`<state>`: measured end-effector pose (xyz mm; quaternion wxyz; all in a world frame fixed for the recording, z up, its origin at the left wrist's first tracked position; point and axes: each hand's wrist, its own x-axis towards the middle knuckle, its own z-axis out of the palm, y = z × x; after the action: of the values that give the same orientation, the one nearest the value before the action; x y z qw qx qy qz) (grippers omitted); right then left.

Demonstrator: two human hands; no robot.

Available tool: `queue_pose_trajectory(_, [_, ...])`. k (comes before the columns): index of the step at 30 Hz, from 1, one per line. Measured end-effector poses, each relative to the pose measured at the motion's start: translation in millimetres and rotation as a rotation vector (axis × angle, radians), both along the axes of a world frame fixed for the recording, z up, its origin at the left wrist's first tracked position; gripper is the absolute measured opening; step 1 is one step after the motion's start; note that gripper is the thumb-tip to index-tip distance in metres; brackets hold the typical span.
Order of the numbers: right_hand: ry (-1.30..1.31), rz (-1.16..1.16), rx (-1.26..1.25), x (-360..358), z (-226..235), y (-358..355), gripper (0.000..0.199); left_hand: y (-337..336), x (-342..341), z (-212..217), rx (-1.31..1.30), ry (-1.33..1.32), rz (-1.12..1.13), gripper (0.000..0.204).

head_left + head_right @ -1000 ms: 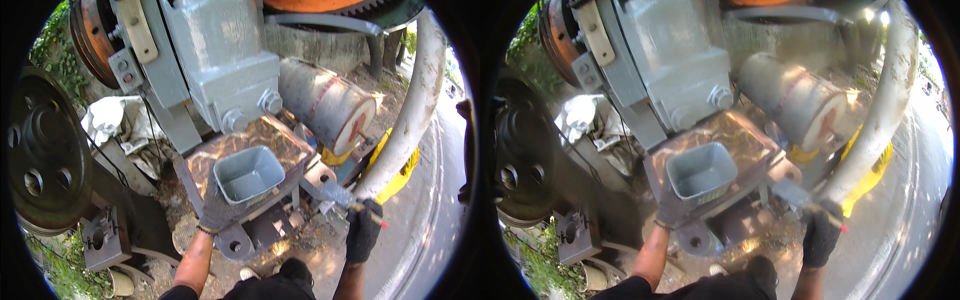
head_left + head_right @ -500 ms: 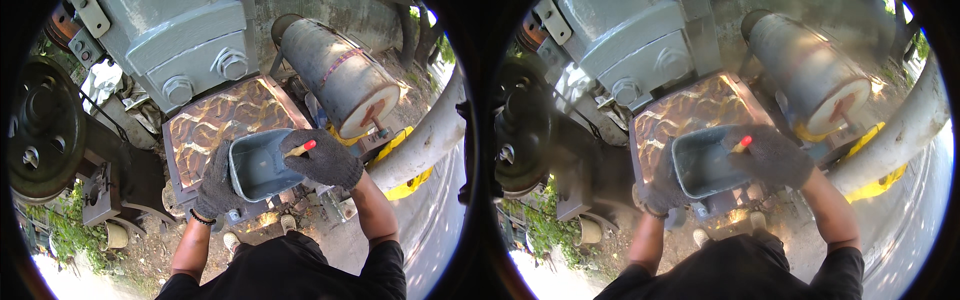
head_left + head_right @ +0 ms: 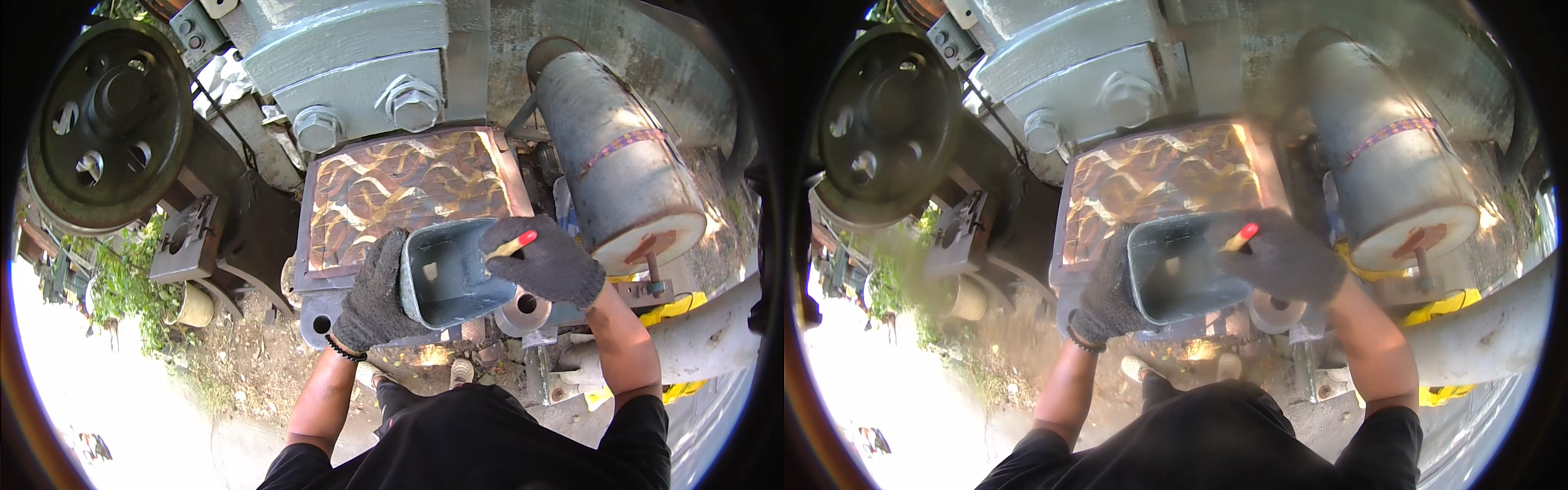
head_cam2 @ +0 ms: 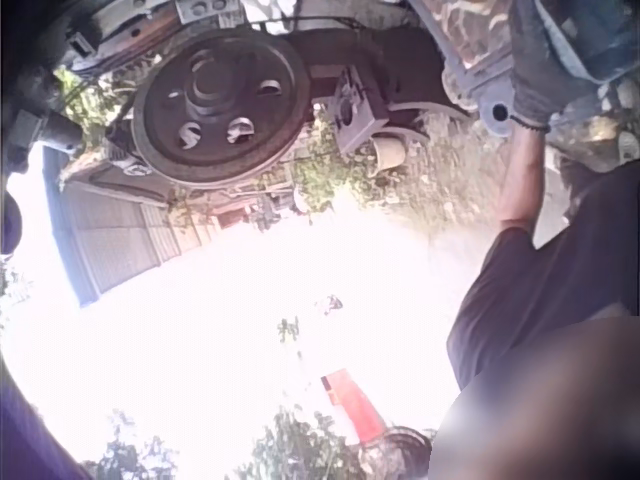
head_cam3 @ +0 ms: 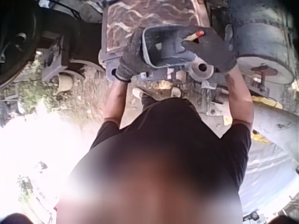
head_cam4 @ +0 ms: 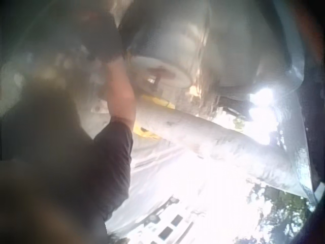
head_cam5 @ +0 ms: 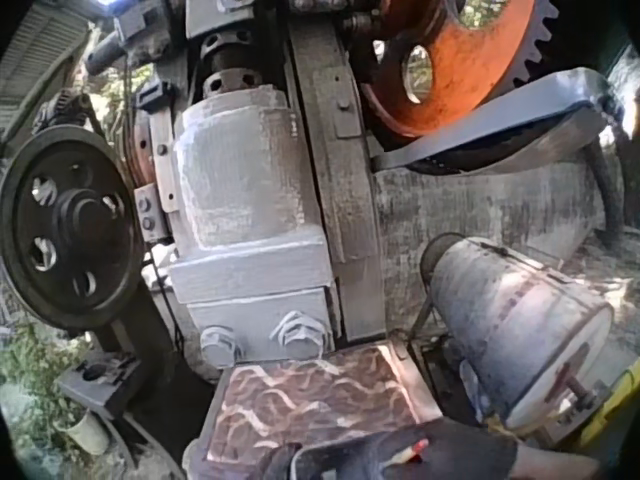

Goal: The person paints a large gray metal machine part with a brush, repeatedly dipping the brush into a small container of paint and applying it to various surfaces of the machinery.

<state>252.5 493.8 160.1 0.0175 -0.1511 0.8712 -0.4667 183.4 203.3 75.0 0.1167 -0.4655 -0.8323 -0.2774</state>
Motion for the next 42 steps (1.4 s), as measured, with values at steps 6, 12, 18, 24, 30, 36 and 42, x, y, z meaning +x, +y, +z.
queue_pose_trajectory(6, [0.085, -0.413, -0.454, -17, -16, 7, 0.012, -8, -3, 7, 0.069, -0.051, 0.063, 0.114])
queue_pose_trajectory(12, [0.014, -0.666, -0.787, -22, -41, 22, 0.019, -12, -5, 1, 0.203, -0.173, 0.144, 0.120])
queue_pose_trajectory(18, [-0.223, -0.587, -1.338, -18, -76, 24, 0.013, -5, -9, 3, 0.256, -0.168, 0.194, 0.119])
queue_pose_trajectory(24, [0.244, -0.478, -1.019, 2, -69, 18, 0.007, 2, -3, 17, 0.300, -0.245, 0.258, 0.114])
queue_pose_trajectory(30, [0.280, -0.234, -0.750, 5, -50, 52, 0.022, 7, 1, 24, 0.299, -0.218, 0.253, 0.119])
queue_pose_trajectory(36, [0.305, -0.134, -0.745, 4, -50, 78, 0.021, 12, 9, 28, 0.305, -0.222, 0.308, 0.120])
queue_pose_trajectory(42, [0.031, -0.249, -1.406, 5, -49, 66, 0.011, 19, 6, 23, 0.493, -0.354, 0.267, 0.112])
